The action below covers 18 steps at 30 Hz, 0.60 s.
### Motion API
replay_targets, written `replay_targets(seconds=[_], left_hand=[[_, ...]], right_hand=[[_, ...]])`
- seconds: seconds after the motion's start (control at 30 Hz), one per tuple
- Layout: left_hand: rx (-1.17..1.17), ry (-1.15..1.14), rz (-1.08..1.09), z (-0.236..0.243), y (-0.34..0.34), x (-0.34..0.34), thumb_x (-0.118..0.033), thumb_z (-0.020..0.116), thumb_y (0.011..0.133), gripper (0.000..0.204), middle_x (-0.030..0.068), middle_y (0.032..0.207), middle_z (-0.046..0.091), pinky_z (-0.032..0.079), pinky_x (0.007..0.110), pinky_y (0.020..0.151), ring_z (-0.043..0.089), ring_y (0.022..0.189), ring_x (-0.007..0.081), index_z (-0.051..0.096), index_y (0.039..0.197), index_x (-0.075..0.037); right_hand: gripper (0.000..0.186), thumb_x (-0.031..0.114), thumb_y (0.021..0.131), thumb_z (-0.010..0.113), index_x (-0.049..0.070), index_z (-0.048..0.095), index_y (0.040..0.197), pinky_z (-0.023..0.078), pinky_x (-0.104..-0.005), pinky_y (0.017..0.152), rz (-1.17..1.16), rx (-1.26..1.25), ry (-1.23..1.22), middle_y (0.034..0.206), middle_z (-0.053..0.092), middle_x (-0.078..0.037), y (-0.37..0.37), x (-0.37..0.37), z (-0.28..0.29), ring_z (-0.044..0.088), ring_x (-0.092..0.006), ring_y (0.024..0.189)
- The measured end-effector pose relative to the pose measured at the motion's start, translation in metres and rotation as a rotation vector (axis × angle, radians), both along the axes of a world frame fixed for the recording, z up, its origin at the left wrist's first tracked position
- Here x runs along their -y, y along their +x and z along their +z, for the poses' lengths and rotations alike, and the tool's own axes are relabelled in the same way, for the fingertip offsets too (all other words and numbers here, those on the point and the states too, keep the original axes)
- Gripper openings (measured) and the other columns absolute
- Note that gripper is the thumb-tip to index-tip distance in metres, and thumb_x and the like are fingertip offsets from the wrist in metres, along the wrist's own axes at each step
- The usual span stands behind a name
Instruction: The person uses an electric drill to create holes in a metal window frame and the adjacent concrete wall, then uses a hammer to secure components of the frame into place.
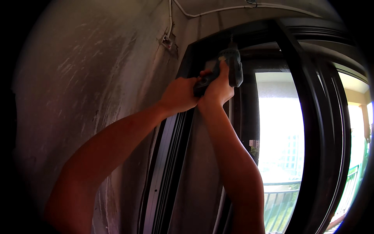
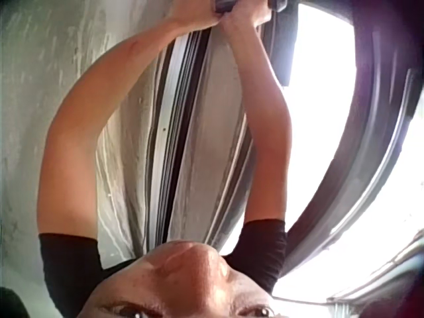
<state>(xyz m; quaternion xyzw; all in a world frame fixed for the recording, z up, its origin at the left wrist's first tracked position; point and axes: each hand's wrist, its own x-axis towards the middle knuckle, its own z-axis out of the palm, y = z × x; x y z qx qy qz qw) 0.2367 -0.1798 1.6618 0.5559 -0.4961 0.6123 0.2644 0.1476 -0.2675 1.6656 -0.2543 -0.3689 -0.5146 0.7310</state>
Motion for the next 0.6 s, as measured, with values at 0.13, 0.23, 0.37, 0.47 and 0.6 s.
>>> replay_targets(seconds=[0.13, 0.23, 0.37, 0.47, 0.6], left_hand=[[-0.002, 0.02, 0.016, -0.002, 0.006, -0.003, -0.025, 0.078, 0.083, 0.032, 0.0238, 0.089, 0.077, 0.06, 0.054, 0.08, 0.075, 0.085, 0.0448, 0.076, 0.106, -0.003], [-0.004, 0.027, 0.046, -0.003, 0.008, -0.006, -0.024, 0.078, 0.084, 0.032, 0.0237, 0.089, 0.077, 0.06, 0.053, 0.078, 0.075, 0.084, 0.0447, 0.076, 0.107, -0.003], [-0.016, 0.017, 0.063, -0.001, 0.012, -0.008, -0.023, 0.078, 0.084, 0.032, 0.0236, 0.088, 0.077, 0.06, 0.053, 0.078, 0.075, 0.084, 0.0445, 0.076, 0.108, -0.003], [-0.01, 0.018, 0.041, -0.001, 0.017, -0.011, -0.023, 0.078, 0.084, 0.033, 0.0238, 0.088, 0.077, 0.06, 0.053, 0.077, 0.075, 0.084, 0.0445, 0.075, 0.109, -0.002], [-0.042, 0.027, 0.041, -0.003, 0.019, -0.014, -0.024, 0.078, 0.084, 0.034, 0.024, 0.089, 0.077, 0.06, 0.053, 0.077, 0.075, 0.084, 0.0443, 0.075, 0.11, -0.002]], right_hand=[[0.045, 0.04, 0.098, 0.075, -0.001, 0.063, 0.11, 0.058, -0.0418, 0.061, -0.029, -0.004, 0.016, 0.079, 0.071, -0.016, 0.009, 0.0, -0.001, 0.069, -0.0296, 0.065], [0.046, 0.041, 0.098, 0.075, -0.002, 0.062, 0.109, 0.059, -0.0422, 0.061, -0.012, 0.013, 0.001, 0.08, 0.071, -0.016, 0.014, 0.002, -0.002, 0.07, -0.0302, 0.065], [0.048, 0.042, 0.098, 0.075, -0.003, 0.062, 0.11, 0.06, -0.0437, 0.063, 0.004, -0.008, -0.019, 0.081, 0.071, -0.017, 0.017, -0.001, -0.001, 0.071, -0.031, 0.068], [0.048, 0.042, 0.098, 0.075, -0.004, 0.062, 0.11, 0.06, -0.0444, 0.063, 0.019, -0.017, -0.008, 0.082, 0.071, -0.017, 0.022, -0.002, 0.0, 0.071, -0.0313, 0.07], [0.042, 0.031, 0.099, 0.076, 0.0, 0.062, 0.124, 0.058, -0.0426, 0.059, 0.065, -0.02, -0.001, 0.084, 0.07, -0.013, 0.025, -0.004, -0.001, 0.071, -0.0272, 0.07]])
